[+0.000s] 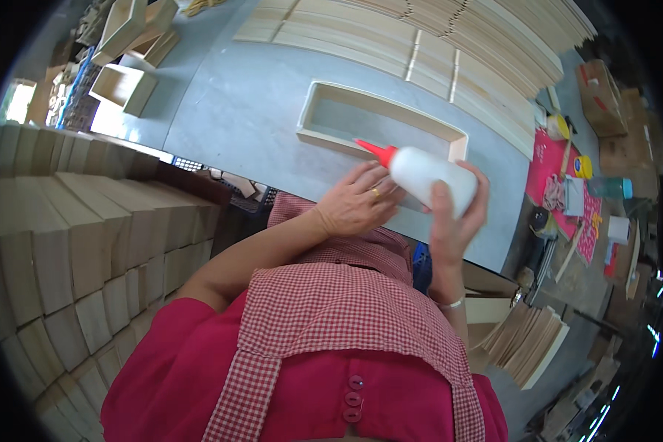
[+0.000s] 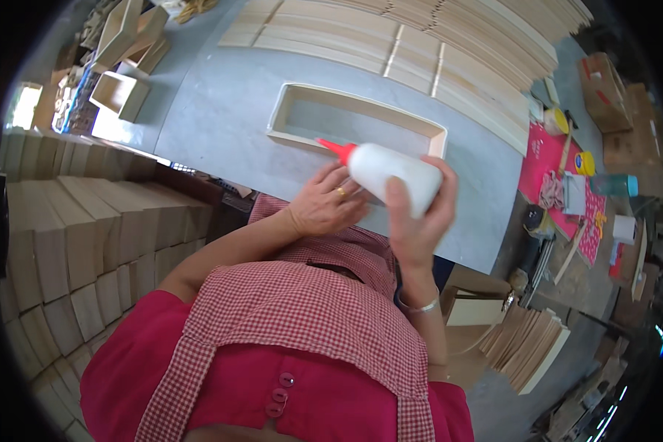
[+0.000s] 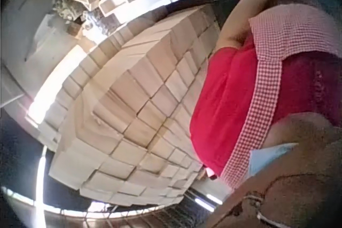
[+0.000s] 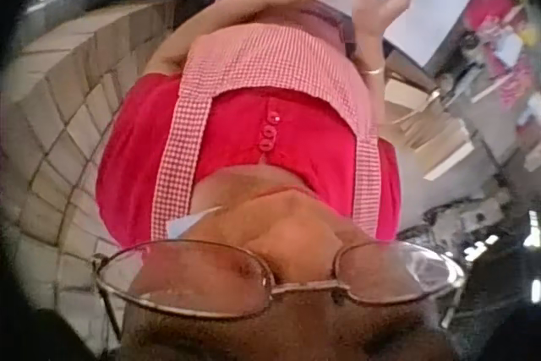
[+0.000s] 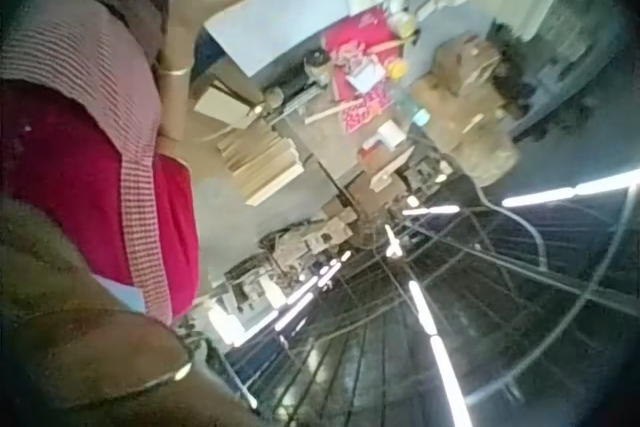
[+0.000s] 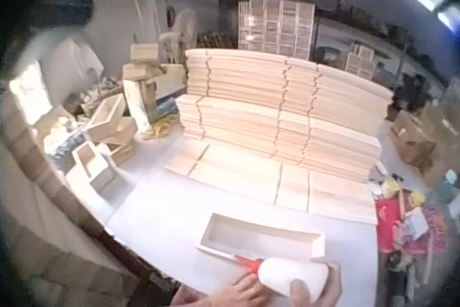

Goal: The person assembles small rectangular wooden boxes by applying glue to the frame and attaching a wooden base. They use a pneumatic nail gun to secure the base to the frame and then stack the finished boxes on a nearby pile.

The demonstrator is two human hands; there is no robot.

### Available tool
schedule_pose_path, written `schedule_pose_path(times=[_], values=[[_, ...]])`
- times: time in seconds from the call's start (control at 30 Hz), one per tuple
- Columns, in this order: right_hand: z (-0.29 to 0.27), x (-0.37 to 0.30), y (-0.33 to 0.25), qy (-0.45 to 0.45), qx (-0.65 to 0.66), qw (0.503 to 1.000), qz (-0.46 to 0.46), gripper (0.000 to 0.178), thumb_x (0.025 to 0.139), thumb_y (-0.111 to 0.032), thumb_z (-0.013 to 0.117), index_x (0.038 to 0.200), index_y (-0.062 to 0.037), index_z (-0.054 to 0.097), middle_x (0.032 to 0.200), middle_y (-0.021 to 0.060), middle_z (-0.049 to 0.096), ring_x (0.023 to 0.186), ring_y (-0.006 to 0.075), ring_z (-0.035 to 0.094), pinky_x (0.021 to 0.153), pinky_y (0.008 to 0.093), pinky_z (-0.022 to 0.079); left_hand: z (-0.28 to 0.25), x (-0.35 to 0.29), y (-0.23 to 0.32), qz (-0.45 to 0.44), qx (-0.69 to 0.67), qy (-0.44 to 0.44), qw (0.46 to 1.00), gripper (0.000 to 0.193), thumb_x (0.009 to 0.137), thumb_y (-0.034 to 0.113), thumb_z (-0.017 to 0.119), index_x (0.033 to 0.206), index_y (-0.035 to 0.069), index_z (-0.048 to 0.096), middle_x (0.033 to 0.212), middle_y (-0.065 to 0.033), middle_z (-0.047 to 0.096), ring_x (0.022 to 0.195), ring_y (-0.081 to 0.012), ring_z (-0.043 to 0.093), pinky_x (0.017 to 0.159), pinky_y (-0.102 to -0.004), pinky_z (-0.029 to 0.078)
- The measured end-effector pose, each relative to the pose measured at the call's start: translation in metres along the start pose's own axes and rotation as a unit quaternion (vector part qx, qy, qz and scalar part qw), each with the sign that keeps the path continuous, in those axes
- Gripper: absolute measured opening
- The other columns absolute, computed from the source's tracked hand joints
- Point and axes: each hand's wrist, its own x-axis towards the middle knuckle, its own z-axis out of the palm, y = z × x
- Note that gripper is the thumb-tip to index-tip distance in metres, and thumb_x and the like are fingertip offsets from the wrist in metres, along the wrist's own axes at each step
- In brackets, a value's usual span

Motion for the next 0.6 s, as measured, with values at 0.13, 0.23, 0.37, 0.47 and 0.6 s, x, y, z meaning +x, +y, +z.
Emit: schedule_pose_path(times=[0.13,0.23,0.37,0.47,0.6], values=[[0.063,0.011,0.013,-0.064,-0.022,0.995,-0.071,0.057,0.082,-0.023,0.085,0.124,0.0007,0.055,0.109,0.012,0.063,0.088,0.0204,0.064,0.078,0.0348,0.056,0.004,-0.011,-0.005,0.007,0.005,-0.039,0.999,0.038,0.08,0.028,0.073,0.112,0.009,0.07,0.123,-0.0083,0.061,0.117,-0.0288,0.056,0.106,-0.0494,0.045],[0.081,0.015,0.013,-0.087,-0.047,0.991,-0.089,0.057,0.081,-0.023,0.086,0.124,0.0009,0.055,0.106,0.0144,0.065,0.089,0.0229,0.066,0.08,0.0361,0.056,0.011,-0.01,-0.008,0.012,-0.017,-0.021,1.0,0.041,0.081,0.03,0.071,0.115,0.008,0.069,0.124,-0.0084,0.061,0.12,-0.0297,0.055,0.107,-0.051,0.044],[0.078,0.016,0.01,-0.086,-0.069,0.989,-0.102,0.055,0.081,-0.022,0.085,0.122,0.0011,0.056,0.102,0.0153,0.067,0.09,0.0238,0.067,0.08,0.0363,0.056,0.013,-0.01,-0.007,0.004,-0.012,-0.027,1.0,0.039,0.082,0.031,0.07,0.113,0.008,0.071,0.124,-0.0083,0.06,0.123,-0.0292,0.054,0.108,-0.0523,0.043],[0.061,0.016,0.01,-0.07,-0.083,0.989,-0.102,0.054,0.082,-0.022,0.085,0.122,0.0013,0.056,0.102,0.0147,0.067,0.089,0.023,0.067,0.079,0.0365,0.056,0.006,-0.009,-0.005,0.007,-0.001,-0.039,0.999,0.035,0.084,0.031,0.07,0.108,0.007,0.072,0.123,-0.0079,0.06,0.125,-0.028,0.054,0.109,-0.0516,0.043],[0.036,0.012,0.002,-0.044,-0.105,0.991,-0.072,0.053,0.083,-0.022,0.084,0.122,0.0014,0.057,0.104,0.0139,0.067,0.092,0.0209,0.066,0.08,0.034,0.055,0.003,-0.003,-0.002,-0.012,-0.01,-0.018,1.0,0.032,0.087,0.032,0.071,0.105,0.006,0.073,0.122,-0.0085,0.06,0.125,-0.0277,0.054,0.111,-0.05,0.042]])
